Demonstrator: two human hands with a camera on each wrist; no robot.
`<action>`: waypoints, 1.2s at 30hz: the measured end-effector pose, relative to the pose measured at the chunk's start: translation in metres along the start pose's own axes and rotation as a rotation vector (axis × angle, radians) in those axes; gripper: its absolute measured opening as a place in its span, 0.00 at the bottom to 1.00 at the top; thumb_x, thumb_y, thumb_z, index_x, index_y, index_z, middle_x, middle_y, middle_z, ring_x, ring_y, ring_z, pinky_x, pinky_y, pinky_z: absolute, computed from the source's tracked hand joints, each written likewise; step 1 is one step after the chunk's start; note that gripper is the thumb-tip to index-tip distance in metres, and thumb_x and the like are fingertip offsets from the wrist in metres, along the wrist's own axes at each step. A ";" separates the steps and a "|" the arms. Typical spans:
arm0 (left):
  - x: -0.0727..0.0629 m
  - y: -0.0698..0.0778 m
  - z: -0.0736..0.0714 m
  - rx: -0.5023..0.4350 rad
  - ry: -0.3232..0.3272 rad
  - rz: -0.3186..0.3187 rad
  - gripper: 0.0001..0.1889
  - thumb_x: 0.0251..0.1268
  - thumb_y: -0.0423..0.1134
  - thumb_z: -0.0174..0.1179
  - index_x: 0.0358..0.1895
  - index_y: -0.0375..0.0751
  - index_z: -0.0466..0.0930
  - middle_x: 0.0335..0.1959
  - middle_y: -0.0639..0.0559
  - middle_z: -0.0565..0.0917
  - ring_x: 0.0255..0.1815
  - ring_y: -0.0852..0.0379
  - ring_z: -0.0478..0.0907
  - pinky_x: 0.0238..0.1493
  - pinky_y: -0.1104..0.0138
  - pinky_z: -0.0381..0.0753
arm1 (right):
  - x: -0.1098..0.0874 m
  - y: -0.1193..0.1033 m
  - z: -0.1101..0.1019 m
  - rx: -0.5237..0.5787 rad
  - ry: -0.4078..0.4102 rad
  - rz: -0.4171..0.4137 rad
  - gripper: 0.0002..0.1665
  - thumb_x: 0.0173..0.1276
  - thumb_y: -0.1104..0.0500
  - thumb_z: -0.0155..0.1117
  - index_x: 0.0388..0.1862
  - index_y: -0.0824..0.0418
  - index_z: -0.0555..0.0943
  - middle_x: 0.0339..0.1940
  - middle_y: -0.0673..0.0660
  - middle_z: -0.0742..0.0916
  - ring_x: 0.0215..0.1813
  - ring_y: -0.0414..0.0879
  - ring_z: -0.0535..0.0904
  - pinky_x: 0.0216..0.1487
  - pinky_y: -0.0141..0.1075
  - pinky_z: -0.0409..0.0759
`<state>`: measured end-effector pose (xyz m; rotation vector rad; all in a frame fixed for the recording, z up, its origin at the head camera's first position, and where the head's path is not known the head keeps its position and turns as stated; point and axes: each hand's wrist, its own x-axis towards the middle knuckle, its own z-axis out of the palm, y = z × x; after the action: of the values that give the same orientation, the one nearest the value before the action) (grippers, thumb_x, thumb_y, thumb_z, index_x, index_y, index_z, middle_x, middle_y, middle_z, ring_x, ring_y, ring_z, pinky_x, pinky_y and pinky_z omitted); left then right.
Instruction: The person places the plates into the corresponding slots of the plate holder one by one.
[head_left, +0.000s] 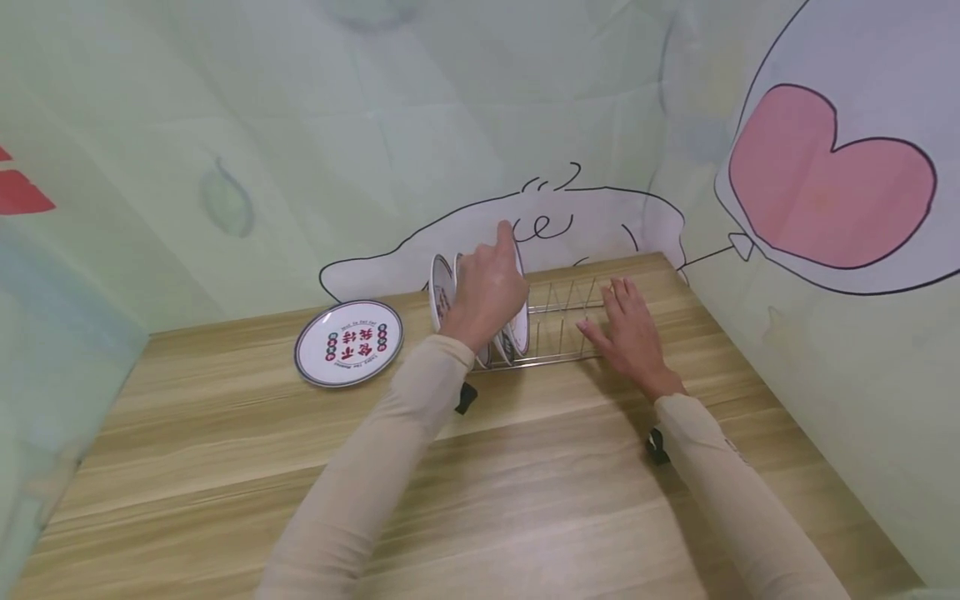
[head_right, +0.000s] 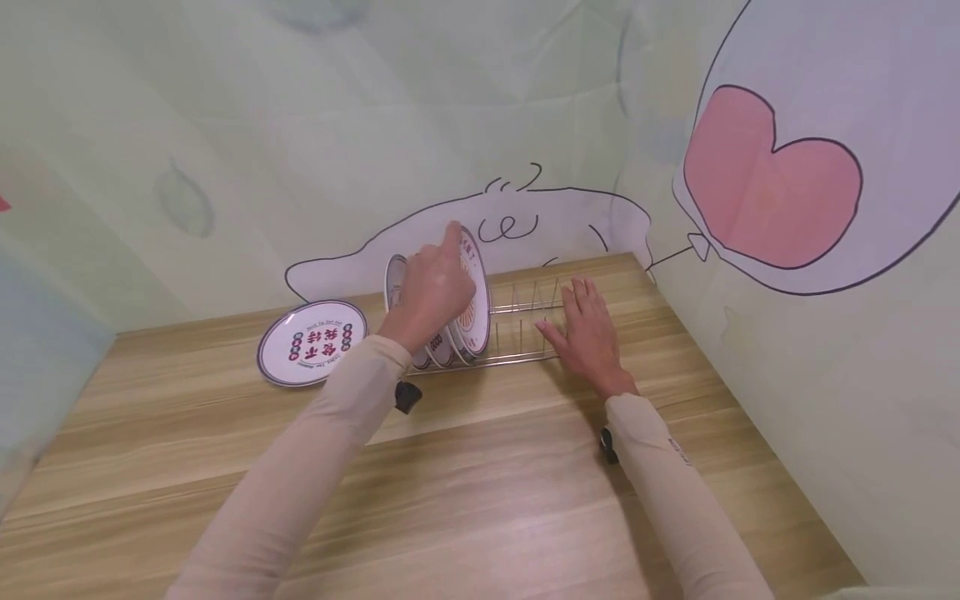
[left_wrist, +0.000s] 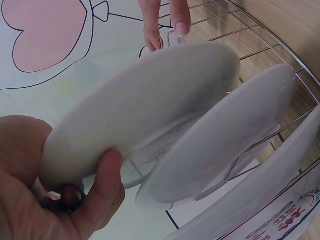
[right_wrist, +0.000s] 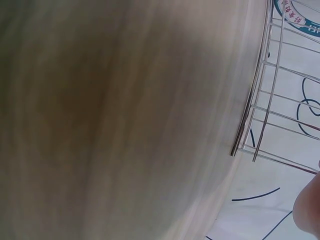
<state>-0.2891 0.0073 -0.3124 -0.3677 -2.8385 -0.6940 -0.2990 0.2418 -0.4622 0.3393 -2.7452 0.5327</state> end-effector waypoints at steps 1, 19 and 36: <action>0.000 0.000 0.001 -0.001 -0.002 -0.001 0.27 0.55 0.24 0.52 0.61 0.38 0.63 0.17 0.50 0.75 0.13 0.55 0.69 0.10 0.69 0.65 | 0.000 0.000 0.000 0.000 0.001 -0.001 0.46 0.73 0.42 0.57 0.75 0.73 0.60 0.80 0.71 0.59 0.82 0.66 0.47 0.82 0.56 0.45; 0.012 0.010 0.009 0.027 -0.049 -0.008 0.31 0.60 0.25 0.51 0.70 0.37 0.58 0.17 0.51 0.73 0.11 0.59 0.65 0.08 0.73 0.63 | -0.001 0.001 -0.002 -0.015 -0.012 0.020 0.46 0.73 0.42 0.57 0.76 0.72 0.59 0.80 0.70 0.58 0.82 0.66 0.46 0.82 0.56 0.45; 0.012 0.003 0.024 0.049 -0.050 -0.051 0.34 0.63 0.26 0.50 0.74 0.36 0.55 0.19 0.48 0.76 0.13 0.58 0.66 0.10 0.71 0.62 | -0.003 -0.007 -0.002 -0.009 0.008 -0.006 0.45 0.73 0.43 0.58 0.75 0.72 0.60 0.80 0.70 0.59 0.82 0.66 0.49 0.81 0.56 0.47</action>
<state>-0.3023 0.0232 -0.3292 -0.3103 -2.9153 -0.6324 -0.2941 0.2363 -0.4594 0.3424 -2.7371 0.5185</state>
